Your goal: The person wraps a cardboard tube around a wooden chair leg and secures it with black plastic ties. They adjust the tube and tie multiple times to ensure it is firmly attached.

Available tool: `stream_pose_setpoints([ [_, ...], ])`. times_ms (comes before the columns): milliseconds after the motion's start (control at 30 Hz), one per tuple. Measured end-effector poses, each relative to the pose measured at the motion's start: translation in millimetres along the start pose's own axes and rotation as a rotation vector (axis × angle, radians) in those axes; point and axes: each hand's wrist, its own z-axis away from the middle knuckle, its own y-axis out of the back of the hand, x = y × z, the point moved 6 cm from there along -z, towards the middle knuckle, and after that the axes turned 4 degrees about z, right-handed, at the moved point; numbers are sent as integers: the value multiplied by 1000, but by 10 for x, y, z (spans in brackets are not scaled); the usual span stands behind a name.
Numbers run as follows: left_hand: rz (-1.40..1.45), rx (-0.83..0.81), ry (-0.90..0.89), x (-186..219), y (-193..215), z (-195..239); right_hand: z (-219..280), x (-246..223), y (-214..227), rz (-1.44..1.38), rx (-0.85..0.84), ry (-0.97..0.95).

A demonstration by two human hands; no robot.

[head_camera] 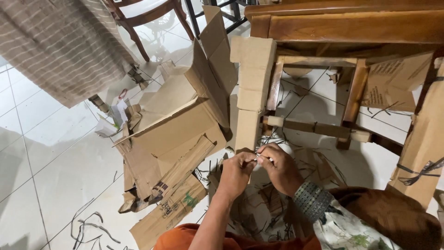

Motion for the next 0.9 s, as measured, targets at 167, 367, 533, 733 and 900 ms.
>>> stream_pose_setpoints([
  [167, -81, 17, -138, 44, -22, 8, 8, -37, -31, -63, 26, -162],
  [367, -65, 18, -187, 1, -22, 26, 20, 135, -120, -326, -8, -508],
  [533, -46, 1, -186, 113, -1, 52, -14, 249, -252, -306, -73, -460],
  [733, 5, -10, -178, 282, 40, 64, -10, 449, -335, -235, -59, -468],
  [900, -15, 0, -159, 121, -20, 67, 20, 435, -359, -113, -60, -461],
])
